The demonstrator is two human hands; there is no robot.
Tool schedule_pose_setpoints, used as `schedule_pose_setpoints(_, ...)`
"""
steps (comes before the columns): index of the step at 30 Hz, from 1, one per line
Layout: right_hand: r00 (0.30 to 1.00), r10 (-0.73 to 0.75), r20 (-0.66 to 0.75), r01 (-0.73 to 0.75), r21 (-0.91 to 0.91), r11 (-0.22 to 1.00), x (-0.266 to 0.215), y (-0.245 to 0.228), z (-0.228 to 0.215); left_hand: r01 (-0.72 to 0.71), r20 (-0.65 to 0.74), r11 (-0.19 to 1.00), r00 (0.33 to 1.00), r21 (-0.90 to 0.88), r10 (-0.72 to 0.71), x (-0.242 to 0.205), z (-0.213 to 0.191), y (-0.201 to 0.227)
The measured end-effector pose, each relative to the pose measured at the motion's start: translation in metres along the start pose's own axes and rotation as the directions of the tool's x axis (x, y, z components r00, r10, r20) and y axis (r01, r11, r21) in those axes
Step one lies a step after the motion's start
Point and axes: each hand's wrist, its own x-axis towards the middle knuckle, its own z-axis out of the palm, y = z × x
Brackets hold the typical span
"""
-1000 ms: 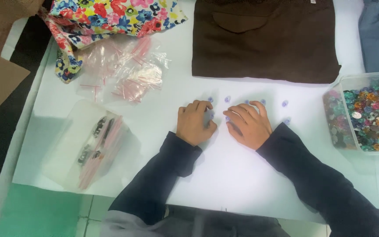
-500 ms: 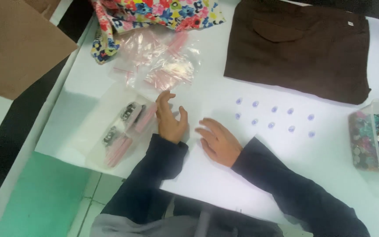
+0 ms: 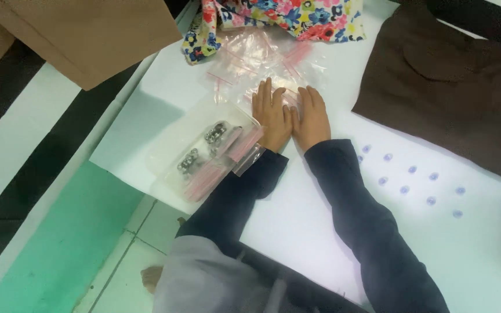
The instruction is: Sorting purple buttons from a mixed container and placing them into a small plastic bag.
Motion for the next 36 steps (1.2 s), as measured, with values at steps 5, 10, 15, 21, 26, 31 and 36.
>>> schedule_pose_setpoints(5,0.998,-0.026,-0.064,0.026,-0.01,1.0,0.011,0.017,0.014,-0.013,0.011,1.0,1.0,0.013,0.013,0.008,0.01,-0.003)
schedule_pose_setpoints(10,0.976,-0.065,-0.209,0.087,0.095,0.992,0.009,0.016,0.007,-0.058,0.022,0.998,0.998,0.031,0.057,0.011,0.002,0.004)
schedule_pose_setpoints(15,0.947,-0.002,-0.32,0.094,0.274,0.957,0.002,0.001,-0.008,-0.117,-0.037,0.993,0.992,-0.001,0.117,0.013,-0.008,0.012)
schedule_pose_setpoints(21,0.911,0.071,-0.406,0.118,0.422,0.899,-0.005,-0.021,-0.021,-0.112,-0.131,0.994,0.985,-0.005,0.111,0.012,-0.01,0.013)
schedule_pose_setpoints(26,0.89,0.198,-0.41,0.159,0.687,0.709,-0.021,-0.012,-0.006,-0.199,-0.266,0.973,0.95,-0.117,0.162,0.008,-0.029,0.032)
schedule_pose_setpoints(31,0.865,0.188,-0.465,0.251,0.726,0.641,-0.047,-0.035,-0.024,-0.367,-0.31,0.928,0.892,-0.07,0.329,-0.011,-0.022,0.049)
schedule_pose_setpoints(36,0.845,0.142,-0.516,0.296,0.673,0.678,-0.077,-0.005,-0.02,-0.603,-0.427,0.798,0.723,-0.007,0.543,-0.036,-0.01,0.074)
